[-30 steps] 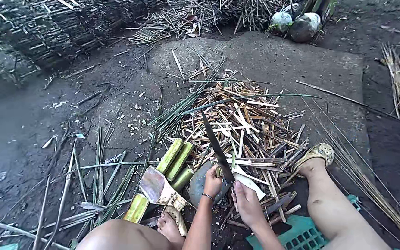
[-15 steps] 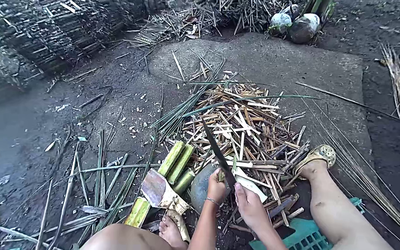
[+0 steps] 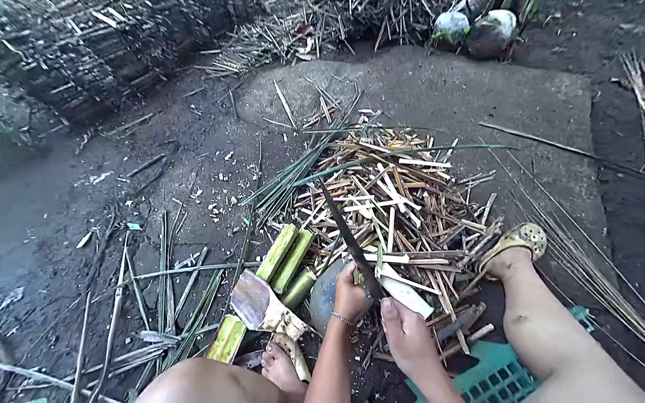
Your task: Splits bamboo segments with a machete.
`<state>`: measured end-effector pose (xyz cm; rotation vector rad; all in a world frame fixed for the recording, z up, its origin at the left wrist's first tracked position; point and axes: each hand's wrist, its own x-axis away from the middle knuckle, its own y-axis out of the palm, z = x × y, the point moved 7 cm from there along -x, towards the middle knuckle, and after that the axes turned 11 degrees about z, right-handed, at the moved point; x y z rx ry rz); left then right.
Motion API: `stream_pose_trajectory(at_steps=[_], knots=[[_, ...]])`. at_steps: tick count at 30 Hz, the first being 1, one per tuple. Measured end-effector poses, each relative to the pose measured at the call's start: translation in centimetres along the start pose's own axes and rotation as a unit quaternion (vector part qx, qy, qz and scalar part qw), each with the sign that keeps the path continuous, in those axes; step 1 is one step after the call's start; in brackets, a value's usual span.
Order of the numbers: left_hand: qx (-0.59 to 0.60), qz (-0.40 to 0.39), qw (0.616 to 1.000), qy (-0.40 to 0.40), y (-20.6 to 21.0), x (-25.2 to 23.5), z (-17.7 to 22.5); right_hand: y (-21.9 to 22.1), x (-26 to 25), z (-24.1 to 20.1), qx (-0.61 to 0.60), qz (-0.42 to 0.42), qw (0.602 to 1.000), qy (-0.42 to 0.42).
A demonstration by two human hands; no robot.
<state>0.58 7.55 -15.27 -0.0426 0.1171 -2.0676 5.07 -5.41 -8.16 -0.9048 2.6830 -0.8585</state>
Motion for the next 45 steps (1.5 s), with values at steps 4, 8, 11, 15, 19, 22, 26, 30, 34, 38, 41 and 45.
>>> stream_pose_trajectory(at_steps=[4, 8, 11, 15, 19, 22, 26, 30, 34, 38, 41, 45], knots=[[-0.187, -0.061, 0.976, -0.088, -1.5, 0.1, -5.1, 1.8, -2.6, 2.3, -0.020, -0.057, 0.995, 0.075], [-0.122, 0.161, 0.976, -0.078, -7.4, -0.3, -5.4, -1.5, -1.6, 0.1, -0.191, 0.034, 0.981, -0.015], [-0.095, 0.262, 0.955, -0.102, -9.6, -1.3, -4.5, -2.9, -0.5, -0.6, -0.276, 0.086, 0.956, -0.057], [-0.061, 0.287, 0.951, -0.101, -9.7, -2.1, -3.0, 1.7, -1.4, 5.2, -0.077, -0.020, 0.992, 0.095], [-0.018, 0.316, 0.943, -0.107, -9.8, -1.8, -3.5, -0.3, -2.0, 2.2, -0.172, 0.004, 0.982, 0.085], [0.034, 0.382, 0.915, -0.123, -11.0, -1.0, -4.1, -3.7, -0.5, -1.5, -0.398, 0.086, 0.912, -0.044], [0.066, 0.423, 0.894, -0.129, -11.3, -1.2, -3.2, -2.0, 0.8, 1.6, -0.429, 0.135, 0.886, -0.109], [0.085, 0.425, 0.894, -0.114, -11.3, -1.3, -2.0, 4.2, 2.1, 10.1, -0.086, 0.014, 0.993, 0.084], [0.096, 0.437, 0.887, -0.116, -11.7, -0.5, -2.7, 2.4, 2.0, 6.4, -0.201, 0.026, 0.976, 0.080], [0.110, 0.456, 0.872, -0.141, -11.9, 0.2, -3.5, -1.6, 2.4, 1.1, -0.451, 0.090, 0.886, -0.056], [0.121, 0.452, 0.873, -0.139, -11.8, -0.2, -3.0, -0.9, 3.0, 3.6, -0.382, 0.123, 0.912, -0.083], [0.125, 0.446, 0.876, -0.131, -11.6, -0.4, -2.4, 4.9, 3.6, 11.6, -0.076, -0.036, 0.985, 0.150]])
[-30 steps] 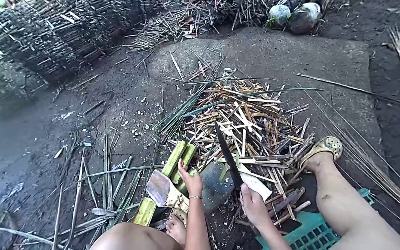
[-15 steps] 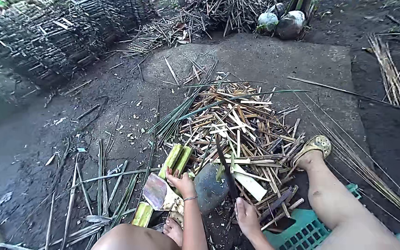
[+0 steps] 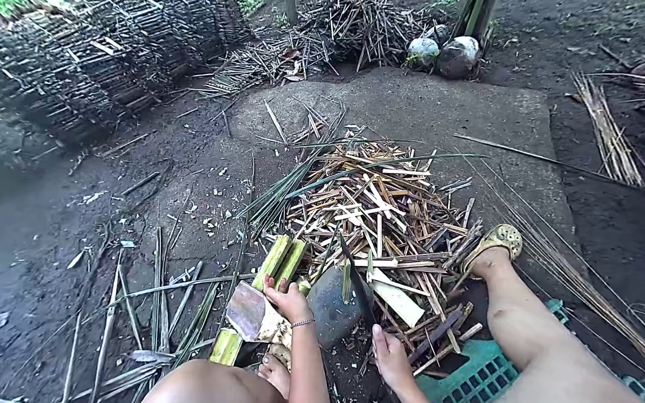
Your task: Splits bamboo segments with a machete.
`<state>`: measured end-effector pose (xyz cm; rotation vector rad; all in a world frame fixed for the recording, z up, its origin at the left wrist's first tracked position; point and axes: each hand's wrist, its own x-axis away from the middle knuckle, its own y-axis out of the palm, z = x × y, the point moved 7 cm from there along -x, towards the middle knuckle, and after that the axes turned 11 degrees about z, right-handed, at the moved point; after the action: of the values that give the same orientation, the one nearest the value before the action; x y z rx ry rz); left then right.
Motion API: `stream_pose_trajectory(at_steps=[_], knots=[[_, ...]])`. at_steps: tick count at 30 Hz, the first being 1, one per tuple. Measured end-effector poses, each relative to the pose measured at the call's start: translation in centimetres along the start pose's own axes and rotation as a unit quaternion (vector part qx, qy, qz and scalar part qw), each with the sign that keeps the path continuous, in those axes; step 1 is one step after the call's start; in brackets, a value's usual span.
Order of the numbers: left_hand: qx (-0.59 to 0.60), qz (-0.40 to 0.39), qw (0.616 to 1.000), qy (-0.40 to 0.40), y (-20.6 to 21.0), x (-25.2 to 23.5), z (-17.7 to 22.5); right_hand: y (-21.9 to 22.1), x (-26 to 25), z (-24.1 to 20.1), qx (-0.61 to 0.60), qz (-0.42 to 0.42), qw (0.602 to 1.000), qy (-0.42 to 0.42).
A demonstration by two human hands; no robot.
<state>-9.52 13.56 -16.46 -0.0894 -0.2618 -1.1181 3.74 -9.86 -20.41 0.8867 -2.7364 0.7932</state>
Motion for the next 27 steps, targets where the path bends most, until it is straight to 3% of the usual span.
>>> stream_pose_trajectory(at_steps=[3, 7, 10, 13, 15, 21, 24, 27], knots=[[0.011, 0.013, 1.000, 0.001, -0.3, -0.2, -0.3, 0.2, 0.3, -2.0, -0.092, 0.001, 0.994, 0.056], [0.009, -0.021, 0.999, -0.032, 0.0, -0.1, -1.0, -2.0, 1.9, -6.2, -0.332, 0.035, 0.938, -0.092], [0.005, -0.191, 0.971, -0.143, 2.6, 3.0, -0.6, -3.1, 2.2, -7.6, -0.384, 0.006, 0.912, -0.143], [-0.028, -0.356, 0.917, -0.178, 5.3, 7.7, 1.9, -2.8, 2.5, -6.7, -0.344, -0.009, 0.929, -0.138], [-0.049, -0.361, 0.919, -0.150, 6.1, 9.6, 2.9, -2.3, 3.0, -5.9, -0.322, -0.017, 0.937, -0.132], [0.002, -0.215, 0.976, -0.011, 5.0, 6.9, 2.4, -2.6, 4.8, -5.4, -0.302, -0.057, 0.949, -0.066], [-0.031, -0.199, 0.973, 0.116, 4.8, 4.3, 4.2, -3.2, 6.1, -4.7, -0.288, -0.087, 0.953, -0.024], [-0.037, -0.204, 0.959, 0.194, 4.9, 3.9, 5.0, -3.8, 6.5, -5.3, -0.288, -0.097, 0.953, 0.007]])
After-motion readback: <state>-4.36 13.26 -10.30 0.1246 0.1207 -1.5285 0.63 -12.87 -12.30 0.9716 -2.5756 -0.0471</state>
